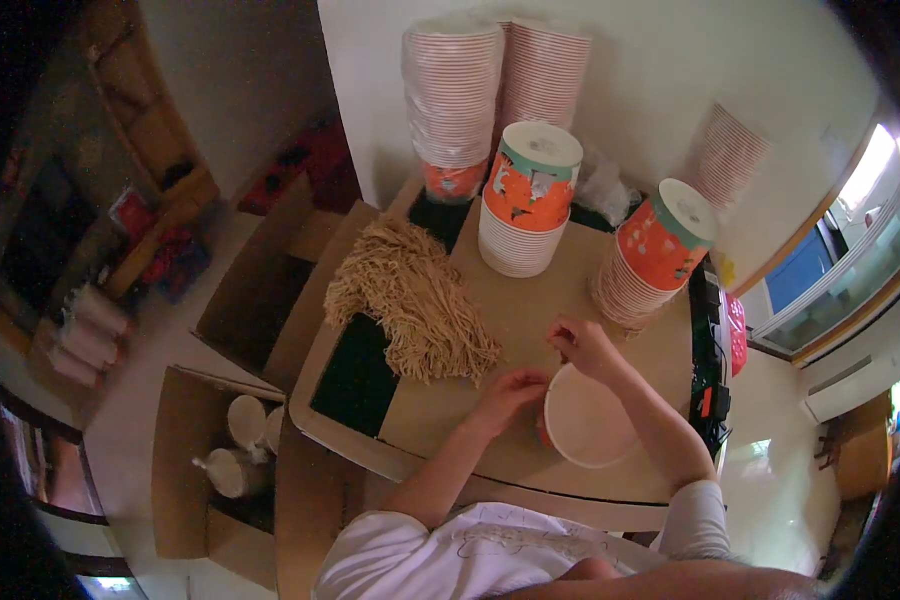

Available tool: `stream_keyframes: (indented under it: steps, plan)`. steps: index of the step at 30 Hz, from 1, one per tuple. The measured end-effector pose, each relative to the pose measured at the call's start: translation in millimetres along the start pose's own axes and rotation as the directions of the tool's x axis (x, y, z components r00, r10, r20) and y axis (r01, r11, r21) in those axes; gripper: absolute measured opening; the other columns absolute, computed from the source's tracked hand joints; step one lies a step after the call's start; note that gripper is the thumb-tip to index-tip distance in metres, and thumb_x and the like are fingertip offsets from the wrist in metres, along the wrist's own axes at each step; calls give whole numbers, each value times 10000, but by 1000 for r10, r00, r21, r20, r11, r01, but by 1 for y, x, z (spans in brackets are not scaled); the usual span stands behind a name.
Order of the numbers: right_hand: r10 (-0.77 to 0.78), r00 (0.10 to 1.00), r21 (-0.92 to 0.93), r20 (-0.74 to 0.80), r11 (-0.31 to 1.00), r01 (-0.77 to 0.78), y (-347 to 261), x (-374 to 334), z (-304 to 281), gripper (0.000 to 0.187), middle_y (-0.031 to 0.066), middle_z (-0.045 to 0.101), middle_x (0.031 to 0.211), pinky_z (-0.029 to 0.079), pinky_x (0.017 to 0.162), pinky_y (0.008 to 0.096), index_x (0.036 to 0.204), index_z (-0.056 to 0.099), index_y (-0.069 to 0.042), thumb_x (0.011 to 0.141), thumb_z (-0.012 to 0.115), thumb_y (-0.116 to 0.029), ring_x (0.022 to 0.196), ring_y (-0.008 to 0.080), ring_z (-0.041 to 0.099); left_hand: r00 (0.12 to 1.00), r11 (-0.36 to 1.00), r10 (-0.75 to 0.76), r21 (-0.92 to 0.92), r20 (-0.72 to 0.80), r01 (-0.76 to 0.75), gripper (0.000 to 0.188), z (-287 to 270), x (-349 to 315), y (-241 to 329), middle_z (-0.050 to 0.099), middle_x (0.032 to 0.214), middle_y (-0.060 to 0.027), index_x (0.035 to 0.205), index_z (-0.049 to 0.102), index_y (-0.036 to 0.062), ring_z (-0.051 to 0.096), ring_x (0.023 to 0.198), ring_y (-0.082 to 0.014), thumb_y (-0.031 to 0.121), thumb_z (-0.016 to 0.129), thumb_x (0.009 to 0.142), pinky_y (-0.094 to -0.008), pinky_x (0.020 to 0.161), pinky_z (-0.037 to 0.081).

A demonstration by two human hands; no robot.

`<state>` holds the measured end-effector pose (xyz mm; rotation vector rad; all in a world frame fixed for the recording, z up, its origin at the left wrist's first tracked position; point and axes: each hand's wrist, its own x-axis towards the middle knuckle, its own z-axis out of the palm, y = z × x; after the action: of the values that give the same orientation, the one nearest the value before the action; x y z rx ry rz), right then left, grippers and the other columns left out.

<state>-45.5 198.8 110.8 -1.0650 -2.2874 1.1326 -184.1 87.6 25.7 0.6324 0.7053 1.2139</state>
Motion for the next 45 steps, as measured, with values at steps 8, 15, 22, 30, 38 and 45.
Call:
stream_keyframes:
  steps: [8,15,22,30,38,45]
  plan:
    - [55,998,19,-18,998,-55,2,-3,-4,62,80,540,652,450,520,311,863,523,-26,839,536,-82,565,149,545,997,768,71,640,-27,-37,198,-27,9,-23,624,891,-27,984,609,30,579,808,-94,147,606,825,-234,707,469]
    - [-125,992,7,-28,992,125,0,-8,-6,39,99,542,741,442,599,308,840,528,-17,804,540,-27,650,170,530,973,966,-38,242,-228,95,253,8,27,-1,599,869,-22,1071,556,51,568,773,-108,119,601,832,-241,664,472]
    - [-179,983,-44,-42,983,178,-3,-13,-6,64,112,546,762,430,618,301,833,537,-16,775,561,-8,678,196,519,991,971,77,235,-105,-50,194,1,23,-8,589,878,-35,1016,564,47,561,824,-119,98,578,830,-254,721,470]
    - [-34,997,13,-66,999,35,14,-10,-7,90,87,554,655,421,545,308,830,527,-15,836,544,-103,585,141,486,997,942,71,331,-20,-60,191,12,1,9,626,937,-55,987,611,35,573,873,-128,119,600,815,-261,798,453]
    - [-15,998,45,-66,999,18,18,-12,-6,85,57,563,671,436,549,277,828,538,-6,834,554,-89,604,119,528,994,875,104,476,-14,-85,168,15,-4,11,634,936,-47,974,620,13,575,860,-111,25,585,810,-244,785,461]
    - [26,996,122,-84,992,-15,19,-15,-9,118,75,575,666,445,557,295,853,551,-4,839,547,-122,600,130,540,987,768,160,625,27,-142,155,-3,0,-8,629,925,-36,962,615,19,576,834,-101,85,598,824,-258,754,474]
